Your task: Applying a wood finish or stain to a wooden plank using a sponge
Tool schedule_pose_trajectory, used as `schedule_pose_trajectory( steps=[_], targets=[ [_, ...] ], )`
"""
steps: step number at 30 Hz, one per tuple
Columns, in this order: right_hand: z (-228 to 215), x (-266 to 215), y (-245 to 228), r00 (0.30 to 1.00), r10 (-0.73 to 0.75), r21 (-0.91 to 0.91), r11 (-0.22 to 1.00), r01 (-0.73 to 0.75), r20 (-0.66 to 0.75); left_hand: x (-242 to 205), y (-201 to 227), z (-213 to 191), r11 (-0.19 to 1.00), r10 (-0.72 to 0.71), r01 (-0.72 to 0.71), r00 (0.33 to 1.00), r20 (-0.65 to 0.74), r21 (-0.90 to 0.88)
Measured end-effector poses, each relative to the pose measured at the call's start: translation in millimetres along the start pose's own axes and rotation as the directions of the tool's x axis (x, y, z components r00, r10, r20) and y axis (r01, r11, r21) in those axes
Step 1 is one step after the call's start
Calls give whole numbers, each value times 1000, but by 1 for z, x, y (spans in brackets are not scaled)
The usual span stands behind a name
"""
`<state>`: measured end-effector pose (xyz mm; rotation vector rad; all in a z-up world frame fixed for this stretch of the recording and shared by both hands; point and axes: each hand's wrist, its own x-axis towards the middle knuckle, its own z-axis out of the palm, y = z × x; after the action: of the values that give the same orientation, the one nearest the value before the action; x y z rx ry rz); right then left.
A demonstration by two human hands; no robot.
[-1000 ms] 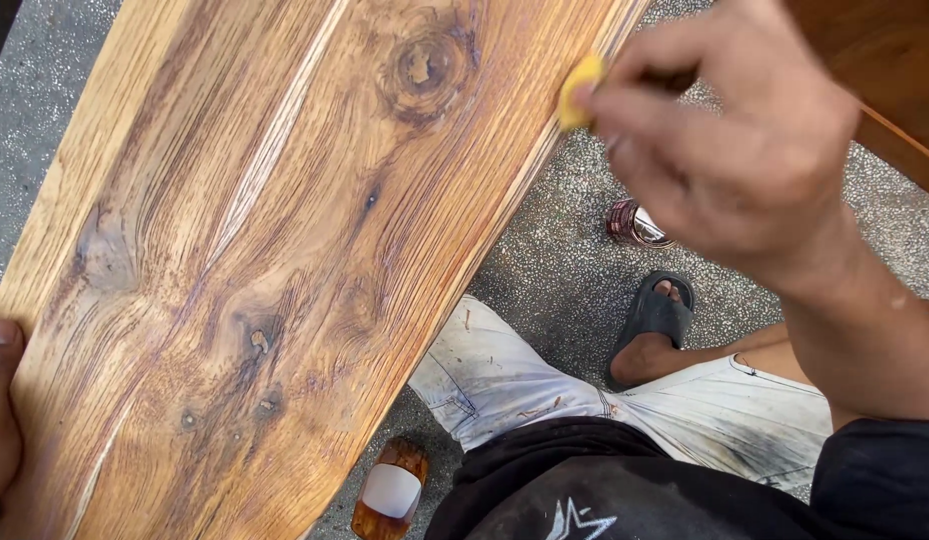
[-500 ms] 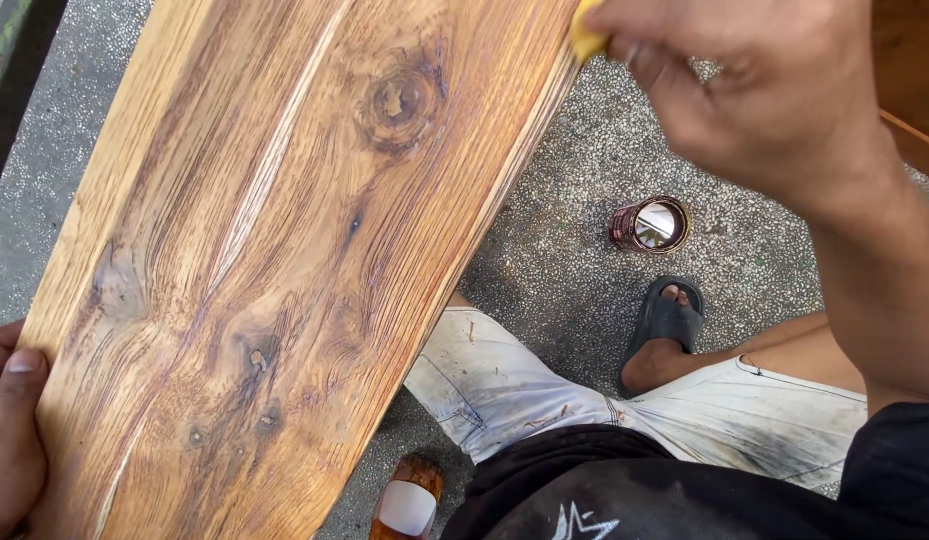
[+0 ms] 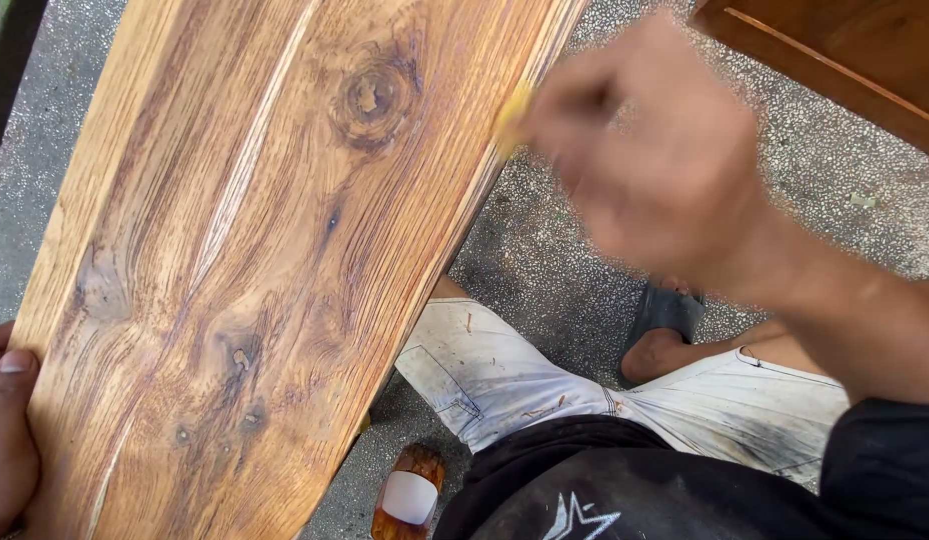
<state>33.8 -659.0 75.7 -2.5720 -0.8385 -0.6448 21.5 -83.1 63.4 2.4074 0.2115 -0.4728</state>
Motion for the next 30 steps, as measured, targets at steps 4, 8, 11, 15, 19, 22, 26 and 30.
schedule_pose_trajectory(
  steps=[4,8,11,15,19,22,26,30],
  targets=[
    [17,-8,-85,999,32,688,726,4,-39,1,5,0,998,-35,36,999,19,-52],
    [16,-17,-18,935,286,546,828,-130,-211,0,-19,-2,996,-24,25,1000,16,-80],
    [19,-20,1,931,304,383,899,-211,-200,-5,0,1,1000,21,-22,1000,-20,-21],
    [18,6,-76,970,223,390,905,-168,-100,-5,-16,0,995,58,-59,998,-9,-83],
    [20,-1,-138,997,65,713,701,-24,-30,-4,-8,1,994,93,-93,996,-13,-61],
    [16,-16,-114,987,157,725,683,-91,-23,-4,-15,2,993,94,-93,996,1,-78],
    [22,-9,-76,929,345,487,839,-242,-134,-5,-21,1,979,192,-188,981,36,-79],
    [50,-22,-138,950,286,678,724,-130,-123,-5,-31,1,980,192,-191,981,8,-59]
  ],
)
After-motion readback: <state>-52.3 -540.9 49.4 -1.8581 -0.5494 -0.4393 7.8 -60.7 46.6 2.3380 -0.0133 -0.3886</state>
